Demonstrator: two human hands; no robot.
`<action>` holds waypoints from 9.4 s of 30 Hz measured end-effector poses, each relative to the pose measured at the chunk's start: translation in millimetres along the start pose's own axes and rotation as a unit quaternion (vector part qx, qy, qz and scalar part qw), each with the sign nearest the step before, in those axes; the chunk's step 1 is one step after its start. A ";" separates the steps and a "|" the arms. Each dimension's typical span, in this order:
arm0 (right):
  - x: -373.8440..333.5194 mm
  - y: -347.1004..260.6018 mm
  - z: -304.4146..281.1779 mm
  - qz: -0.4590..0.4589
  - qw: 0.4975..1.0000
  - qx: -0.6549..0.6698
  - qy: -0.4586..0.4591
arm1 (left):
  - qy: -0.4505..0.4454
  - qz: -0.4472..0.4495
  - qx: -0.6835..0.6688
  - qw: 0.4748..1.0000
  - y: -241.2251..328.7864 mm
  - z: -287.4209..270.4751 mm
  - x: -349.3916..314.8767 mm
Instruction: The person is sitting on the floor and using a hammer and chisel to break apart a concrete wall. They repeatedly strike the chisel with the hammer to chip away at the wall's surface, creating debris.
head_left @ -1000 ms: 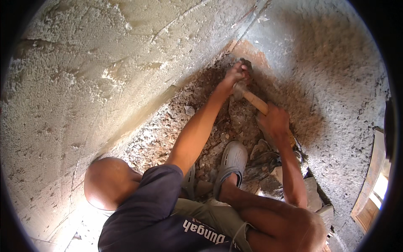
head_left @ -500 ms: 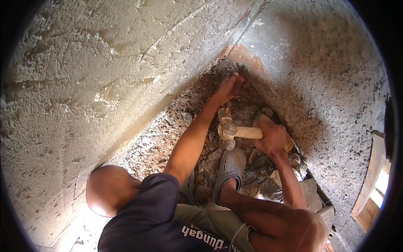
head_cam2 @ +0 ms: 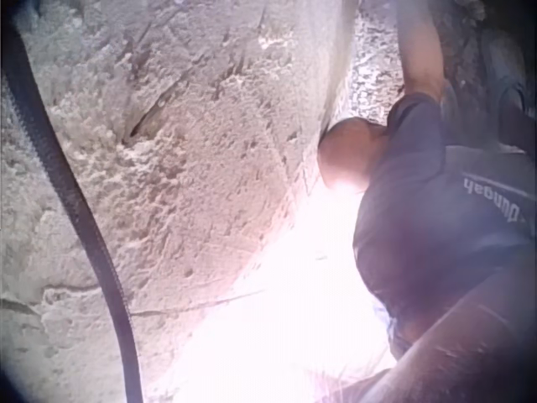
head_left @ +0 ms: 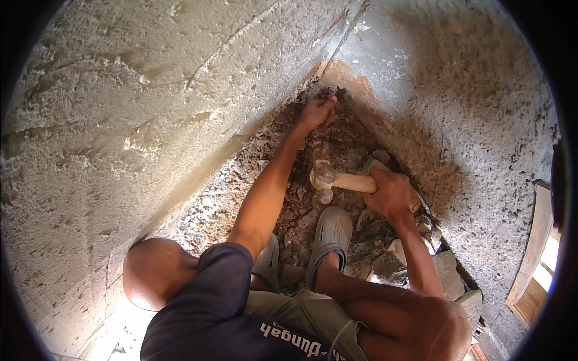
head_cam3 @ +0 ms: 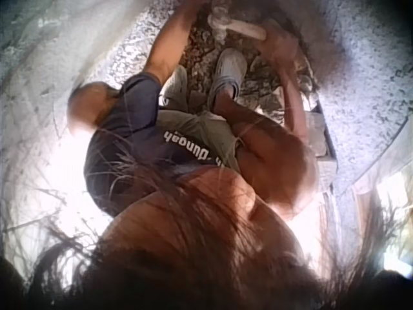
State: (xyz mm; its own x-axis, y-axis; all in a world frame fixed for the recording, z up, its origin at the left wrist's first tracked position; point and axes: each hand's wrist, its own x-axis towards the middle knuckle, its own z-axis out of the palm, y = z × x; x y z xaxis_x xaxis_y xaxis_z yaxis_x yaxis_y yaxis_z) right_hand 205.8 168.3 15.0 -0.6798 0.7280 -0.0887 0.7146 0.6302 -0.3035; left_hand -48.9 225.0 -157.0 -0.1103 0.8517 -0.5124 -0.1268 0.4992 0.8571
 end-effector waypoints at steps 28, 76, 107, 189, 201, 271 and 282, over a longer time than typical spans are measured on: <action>40.8 16.9 24.1 -0.014 0.997 -0.053 -0.044 | -0.105 -0.064 -0.168 0.978 3.2 -6.0 16.5; 28.6 8.6 17.0 0.014 0.997 0.047 -0.065 | -0.280 -0.094 -0.389 0.872 25.9 -6.4 36.1; -24.6 -1.8 -3.7 0.282 0.935 0.201 -0.074 | -0.276 -0.183 0.233 0.914 23.8 -21.2 -15.4; -14.1 -88.0 78.8 0.217 0.882 0.360 -0.212 | 0.182 -0.195 0.348 0.899 42.3 -65.3 -280.5; 55.6 -110.0 19.6 -0.188 0.685 0.623 0.329 | 0.115 -0.199 0.327 0.917 -16.1 -59.3 -277.8; 1.4 -67.6 -17.3 0.067 0.857 0.485 0.161 | -0.055 0.149 -0.819 0.551 -56.1 30.2 -77.1; 34.8 -81.6 34.5 0.138 0.954 0.247 0.103 | 0.026 0.095 -0.818 0.567 -48.6 17.1 -75.2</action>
State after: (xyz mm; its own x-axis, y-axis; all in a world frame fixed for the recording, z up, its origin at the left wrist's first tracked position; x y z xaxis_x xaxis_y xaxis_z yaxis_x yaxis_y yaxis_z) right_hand 118.2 133.0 3.9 -0.3942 0.9172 -0.0579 0.6619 0.2396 -0.7103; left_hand -17.6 139.4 -159.3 -0.2987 0.8379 -0.4568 -0.8477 -0.4528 -0.2764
